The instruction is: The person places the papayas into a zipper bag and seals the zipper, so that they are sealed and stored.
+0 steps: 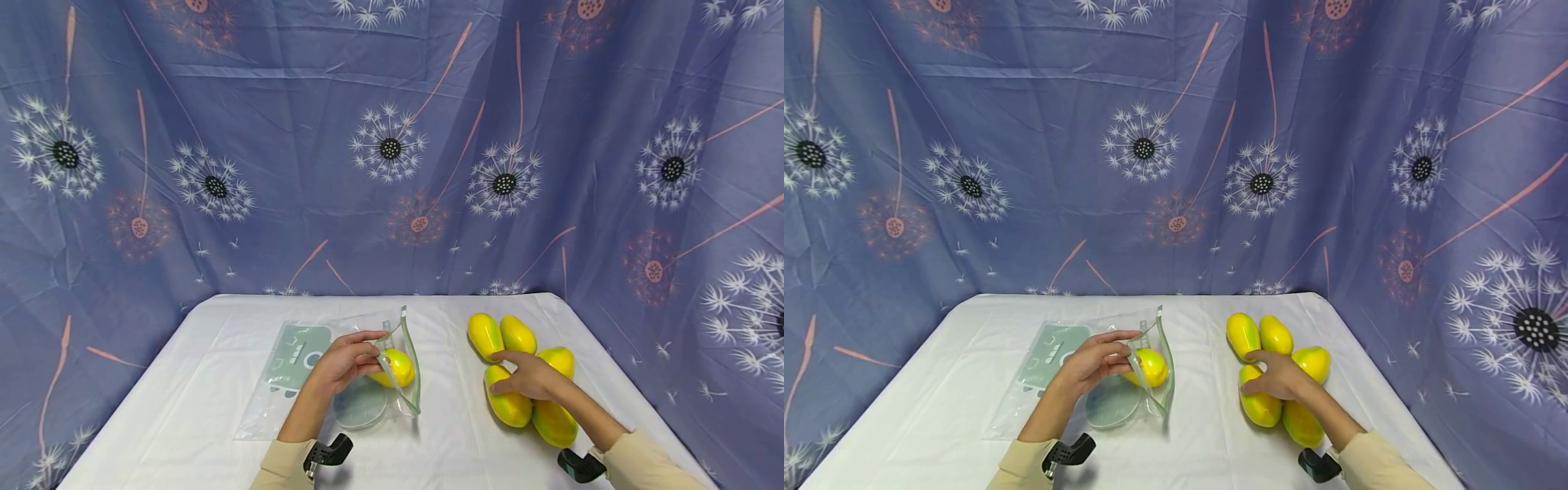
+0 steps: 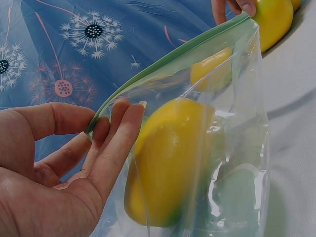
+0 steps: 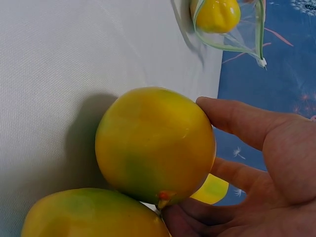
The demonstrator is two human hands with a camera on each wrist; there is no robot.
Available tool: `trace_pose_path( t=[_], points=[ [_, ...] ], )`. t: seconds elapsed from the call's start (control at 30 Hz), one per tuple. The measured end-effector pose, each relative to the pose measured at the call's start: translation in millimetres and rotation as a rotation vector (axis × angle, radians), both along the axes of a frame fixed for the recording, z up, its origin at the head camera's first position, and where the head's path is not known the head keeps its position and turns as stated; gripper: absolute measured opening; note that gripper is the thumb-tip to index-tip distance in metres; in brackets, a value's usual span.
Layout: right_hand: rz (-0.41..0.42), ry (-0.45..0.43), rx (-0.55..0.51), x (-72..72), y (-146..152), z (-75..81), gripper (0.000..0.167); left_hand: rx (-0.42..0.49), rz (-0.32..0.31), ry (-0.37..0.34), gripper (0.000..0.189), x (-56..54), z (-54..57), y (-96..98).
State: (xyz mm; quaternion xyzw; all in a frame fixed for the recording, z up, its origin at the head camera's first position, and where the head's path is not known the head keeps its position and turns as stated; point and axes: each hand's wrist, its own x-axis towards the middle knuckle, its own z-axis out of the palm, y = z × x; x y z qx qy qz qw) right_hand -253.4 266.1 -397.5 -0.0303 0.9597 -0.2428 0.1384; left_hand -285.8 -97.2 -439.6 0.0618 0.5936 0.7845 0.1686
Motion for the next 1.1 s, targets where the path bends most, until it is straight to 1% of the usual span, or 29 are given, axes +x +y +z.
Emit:
trace_pose_path(
  t=[0.23,0.43,0.57,0.9,1.03,1.1],
  points=[
    [-0.01,0.008,-0.027,-0.4,-3.2,-1.0,0.07,-0.004,-0.003,-0.001,0.05,0.1,0.5,0.0],
    [0.014,0.046,-0.06,-2.0,-5.9,1.7,0.072,-0.006,-0.006,0.001,0.05,-0.2,0.6,0.0],
    [0.02,0.055,-0.071,-2.0,-8.0,4.4,0.074,-0.001,-0.008,-0.001,0.051,-0.1,0.7,0.2],
    [-0.03,0.068,-0.082,-4.8,-14.3,3.8,0.072,0.006,-0.006,-0.006,0.05,0.1,0.8,0.4],
    [-0.048,0.078,-0.123,-6.1,-19.9,4.6,0.071,0.002,-0.011,-0.002,0.051,0.2,0.5,-0.1],
    [-0.042,0.085,-0.15,-6.6,-23.5,5.2,0.07,0.002,-0.014,0.001,0.051,0.1,0.2,-0.5]
  ],
)
